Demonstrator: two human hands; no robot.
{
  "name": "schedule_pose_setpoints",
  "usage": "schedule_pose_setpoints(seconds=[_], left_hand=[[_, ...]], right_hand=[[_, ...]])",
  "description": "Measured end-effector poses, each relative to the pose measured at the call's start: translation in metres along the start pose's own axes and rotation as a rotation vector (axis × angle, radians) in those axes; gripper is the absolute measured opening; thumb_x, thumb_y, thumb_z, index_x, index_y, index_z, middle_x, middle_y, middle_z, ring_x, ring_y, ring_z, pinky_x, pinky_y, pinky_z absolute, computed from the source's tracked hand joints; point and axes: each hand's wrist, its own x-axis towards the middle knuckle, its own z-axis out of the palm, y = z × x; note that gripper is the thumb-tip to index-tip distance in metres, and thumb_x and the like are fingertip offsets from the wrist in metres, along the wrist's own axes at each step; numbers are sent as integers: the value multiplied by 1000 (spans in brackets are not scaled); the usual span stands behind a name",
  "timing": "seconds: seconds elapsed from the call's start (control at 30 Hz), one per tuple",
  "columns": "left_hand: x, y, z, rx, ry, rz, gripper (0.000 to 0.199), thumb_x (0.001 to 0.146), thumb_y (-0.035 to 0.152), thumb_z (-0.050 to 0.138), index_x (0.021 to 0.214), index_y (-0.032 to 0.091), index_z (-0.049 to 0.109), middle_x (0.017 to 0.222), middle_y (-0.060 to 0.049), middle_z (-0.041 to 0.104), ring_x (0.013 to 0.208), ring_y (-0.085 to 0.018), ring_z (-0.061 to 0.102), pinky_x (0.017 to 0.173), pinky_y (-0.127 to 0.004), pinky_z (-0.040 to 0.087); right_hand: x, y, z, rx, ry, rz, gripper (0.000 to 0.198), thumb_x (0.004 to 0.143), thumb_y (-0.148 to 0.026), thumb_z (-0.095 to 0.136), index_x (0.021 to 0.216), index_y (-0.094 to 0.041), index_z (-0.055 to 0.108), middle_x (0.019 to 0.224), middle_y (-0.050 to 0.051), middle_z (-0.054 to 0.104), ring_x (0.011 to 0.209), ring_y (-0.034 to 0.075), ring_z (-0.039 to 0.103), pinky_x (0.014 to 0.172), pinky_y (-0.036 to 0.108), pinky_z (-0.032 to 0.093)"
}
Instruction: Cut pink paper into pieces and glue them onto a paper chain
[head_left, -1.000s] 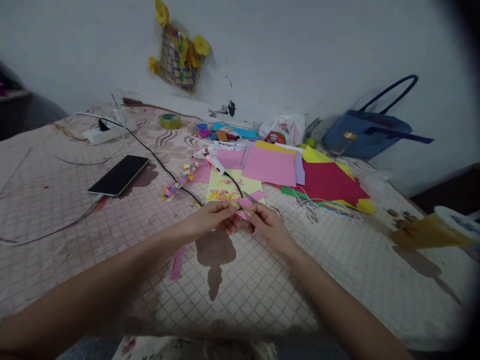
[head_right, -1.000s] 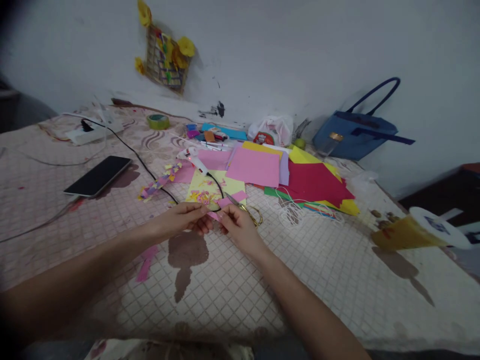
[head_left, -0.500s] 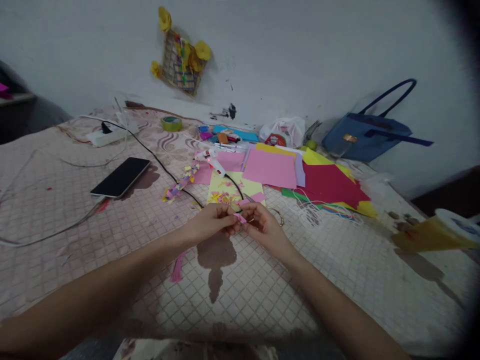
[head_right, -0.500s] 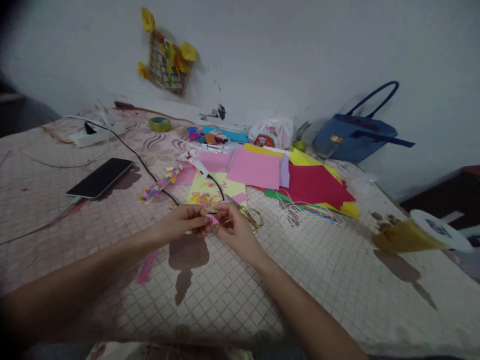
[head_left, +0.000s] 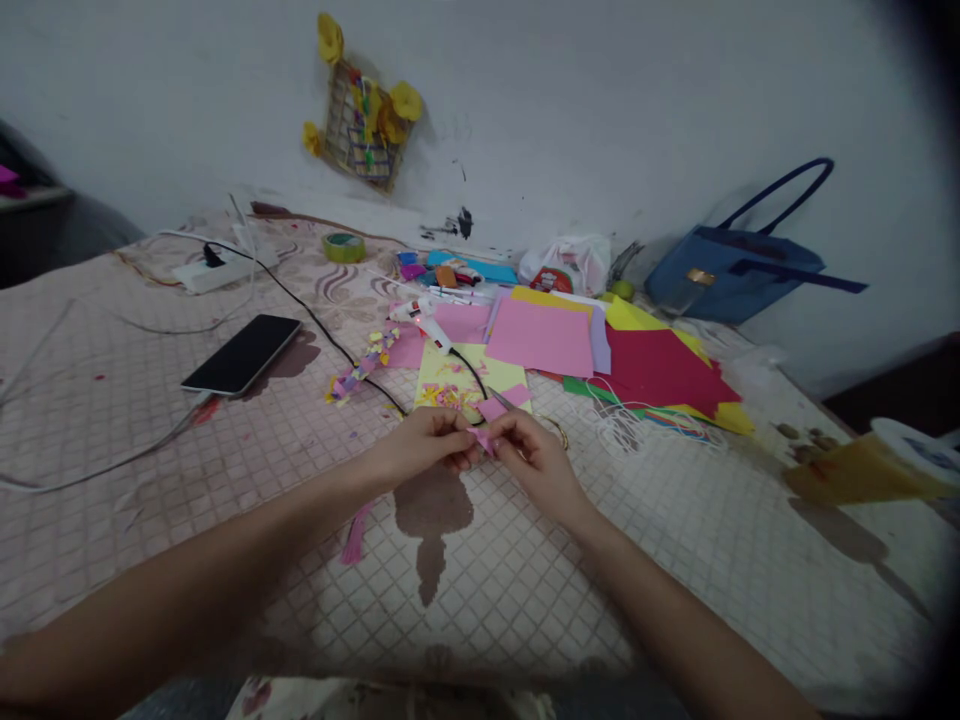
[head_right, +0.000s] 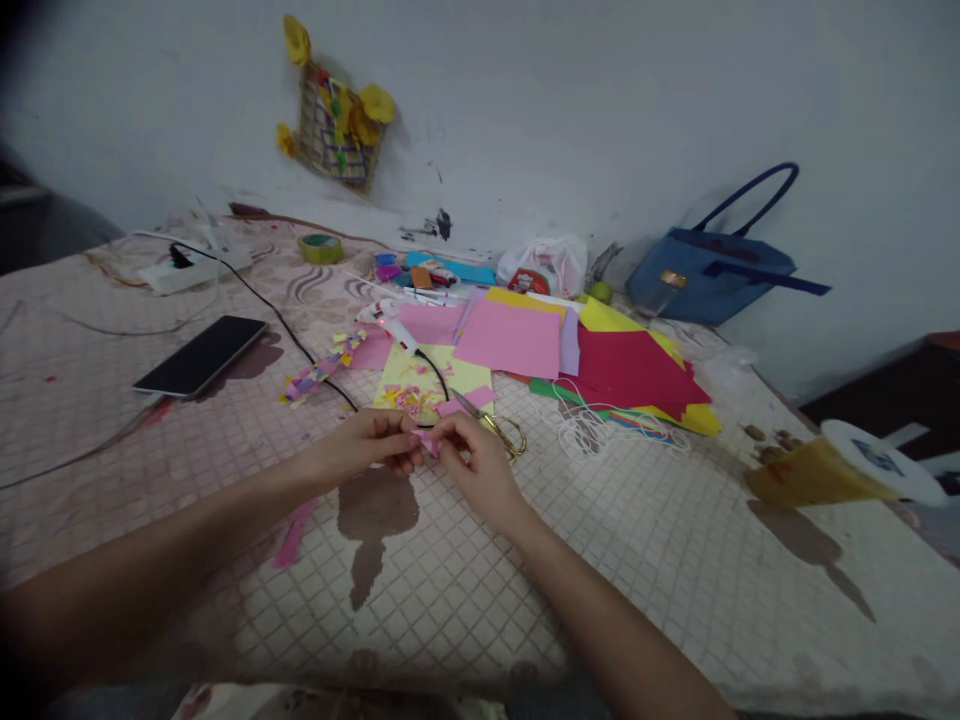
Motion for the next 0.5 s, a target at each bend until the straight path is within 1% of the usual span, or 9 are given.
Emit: schedule_pose_setpoints(seconds=[0.1,0.2,0.3,0.5], left_hand=[[0,0,-1,-36,-2,-13,15,76,28,58,76,13,59,69,-2,62,59,-7,56,60,-21,44],[0,-1,-3,-52,11,-27,15,76,28,58,76,13,60,69,-2,62,58,-7,56,60,-21,44],[0,-1,-3,-68,17,-34,16,75,29,60,76,13,59,70,-2,63,59,-7,56,61,-22,44],[-1,1,0,-53,-6,-20,20,74,32,62,75,13,58,69,-1,62,58,-7,55,59,-21,43]], right_hand=[[1,-1,-4,-84,-20,-15,18,78,-8,45,85,-19,58,78,1,58,71,13,53,64,25,42],[2,1,-6,-113,-23,-21,22,76,-8,47,89,-20,60,81,2,61,73,13,55,68,27,43],[3,3,-7,-96,-39,-35,20,76,-10,51,90,-20,60,85,2,62,77,14,57,71,29,45],[3,1,-8,-135,-52,-64,12,78,-16,54,86,-21,62,84,3,64,77,15,58,72,30,45]])
